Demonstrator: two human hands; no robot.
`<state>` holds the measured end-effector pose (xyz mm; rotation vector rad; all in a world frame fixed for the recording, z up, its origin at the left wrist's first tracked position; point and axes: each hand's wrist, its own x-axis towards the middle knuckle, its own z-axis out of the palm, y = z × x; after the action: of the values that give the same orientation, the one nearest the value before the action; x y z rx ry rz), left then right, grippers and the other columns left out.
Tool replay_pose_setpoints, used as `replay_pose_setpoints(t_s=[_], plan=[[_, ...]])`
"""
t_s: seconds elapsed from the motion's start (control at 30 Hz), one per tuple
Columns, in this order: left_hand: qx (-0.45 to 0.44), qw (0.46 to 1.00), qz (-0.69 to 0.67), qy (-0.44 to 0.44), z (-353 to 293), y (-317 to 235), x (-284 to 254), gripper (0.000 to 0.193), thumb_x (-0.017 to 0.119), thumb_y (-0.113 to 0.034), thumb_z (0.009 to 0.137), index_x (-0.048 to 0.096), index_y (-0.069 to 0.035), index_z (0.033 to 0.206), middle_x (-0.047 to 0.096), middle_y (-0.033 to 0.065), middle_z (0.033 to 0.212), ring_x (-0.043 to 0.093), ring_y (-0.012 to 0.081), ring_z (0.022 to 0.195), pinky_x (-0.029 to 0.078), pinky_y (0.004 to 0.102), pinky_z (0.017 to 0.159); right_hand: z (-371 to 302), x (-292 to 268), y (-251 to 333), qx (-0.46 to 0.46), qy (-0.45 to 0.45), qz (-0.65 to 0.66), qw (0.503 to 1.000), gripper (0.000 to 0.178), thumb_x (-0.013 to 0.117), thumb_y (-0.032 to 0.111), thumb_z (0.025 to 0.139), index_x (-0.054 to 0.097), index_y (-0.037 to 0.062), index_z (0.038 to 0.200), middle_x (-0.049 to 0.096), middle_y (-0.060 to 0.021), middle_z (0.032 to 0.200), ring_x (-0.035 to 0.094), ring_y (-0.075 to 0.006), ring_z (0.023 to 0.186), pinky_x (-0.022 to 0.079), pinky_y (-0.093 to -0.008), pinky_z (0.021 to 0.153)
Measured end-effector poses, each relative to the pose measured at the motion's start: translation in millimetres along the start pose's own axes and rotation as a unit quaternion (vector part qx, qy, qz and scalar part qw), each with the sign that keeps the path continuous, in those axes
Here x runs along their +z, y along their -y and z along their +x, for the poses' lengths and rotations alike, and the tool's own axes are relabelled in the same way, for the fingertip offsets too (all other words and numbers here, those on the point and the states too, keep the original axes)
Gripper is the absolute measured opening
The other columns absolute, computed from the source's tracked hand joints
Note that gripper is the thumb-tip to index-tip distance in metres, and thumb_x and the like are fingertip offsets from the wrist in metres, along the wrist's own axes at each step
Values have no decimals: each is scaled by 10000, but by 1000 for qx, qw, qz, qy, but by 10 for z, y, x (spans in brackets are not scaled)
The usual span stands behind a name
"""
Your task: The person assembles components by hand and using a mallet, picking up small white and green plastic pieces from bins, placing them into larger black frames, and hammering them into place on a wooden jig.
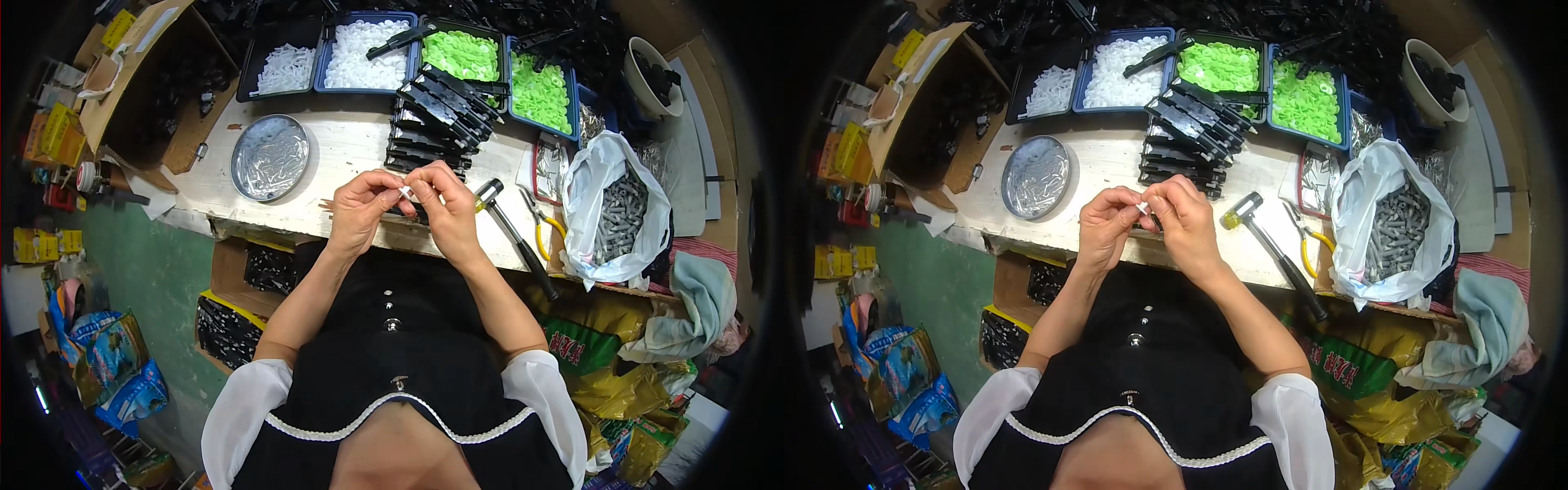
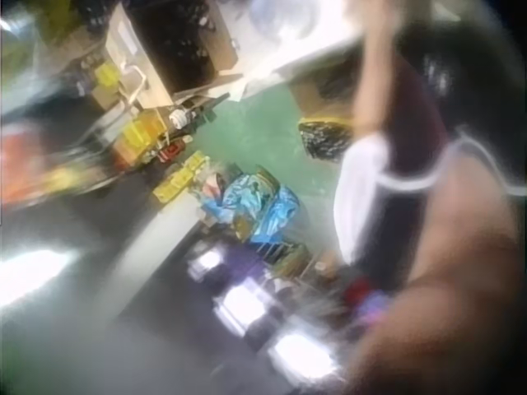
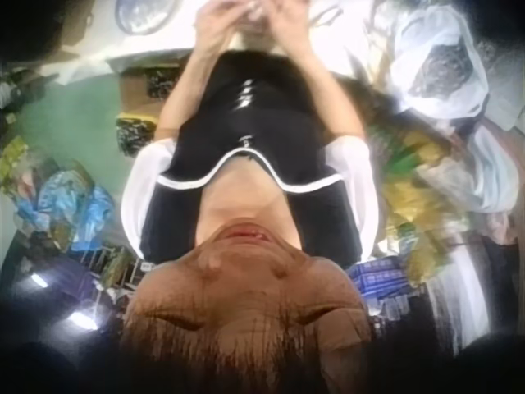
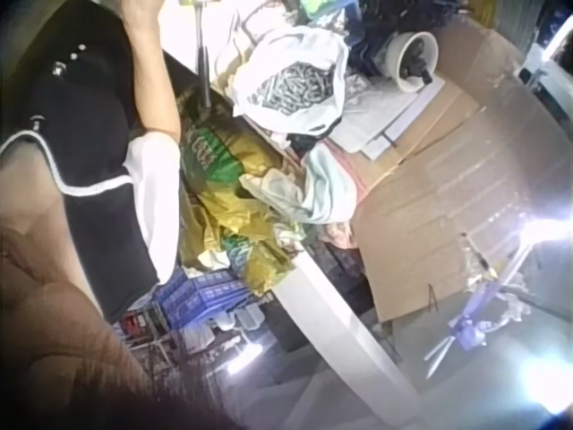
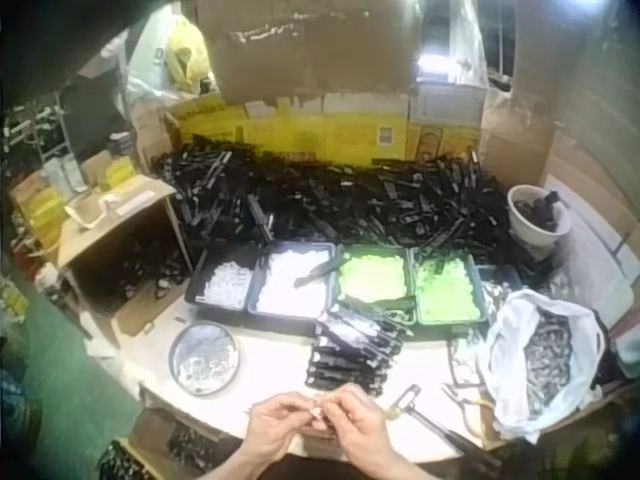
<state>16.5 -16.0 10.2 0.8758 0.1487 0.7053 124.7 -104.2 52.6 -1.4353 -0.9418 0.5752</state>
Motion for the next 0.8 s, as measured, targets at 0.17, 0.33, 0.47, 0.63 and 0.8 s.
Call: replay_pose_setpoints(t_s=[0.17,0.33,0.47,0.63,0.8], plan=[[14,999,25,-25,-54,0,-22,104,556,14,833,577,23,934,592,112,928,616,178,738,524,294,695,-25,-34,-31,-167,-39,-190,967,52,622,32,753,609,42,803,554,-43,759,510,-185,712,317,-294,654],[44,997,45,-46,-87,10,-9,116,555,27,831,575,29,946,595,102,910,612,169,766,513,279,719,-121,-25,29,-216,-35,-276,936,152,692,46,674,617,60,805,558,-18,738,505,-167,695,299,-304,639],[39,994,80,-57,-107,-15,4,113,572,31,816,591,28,927,603,90,898,599,151,792,499,256,726,-99,22,2,-249,-39,-297,921,145,687,33,666,608,59,784,552,-15,729,500,-171,679,300,-307,643],[193,856,480,1,-44,-273,-227,113,639,10,738,634,-17,847,624,69,861,566,193,778,436,286,683,-104,-88,-37,-264,32,-370,890,115,652,33,690,567,68,759,525,-14,736,485,-180,695,300,-317,650],[158,787,595,38,-109,-215,-436,119,690,-106,686,648,-74,793,611,13,901,507,192,928,320,309,799,-55,-120,-238,-252,138,-430,856,122,656,64,698,573,75,787,519,-26,757,485,-187,727,299,-328,649]])
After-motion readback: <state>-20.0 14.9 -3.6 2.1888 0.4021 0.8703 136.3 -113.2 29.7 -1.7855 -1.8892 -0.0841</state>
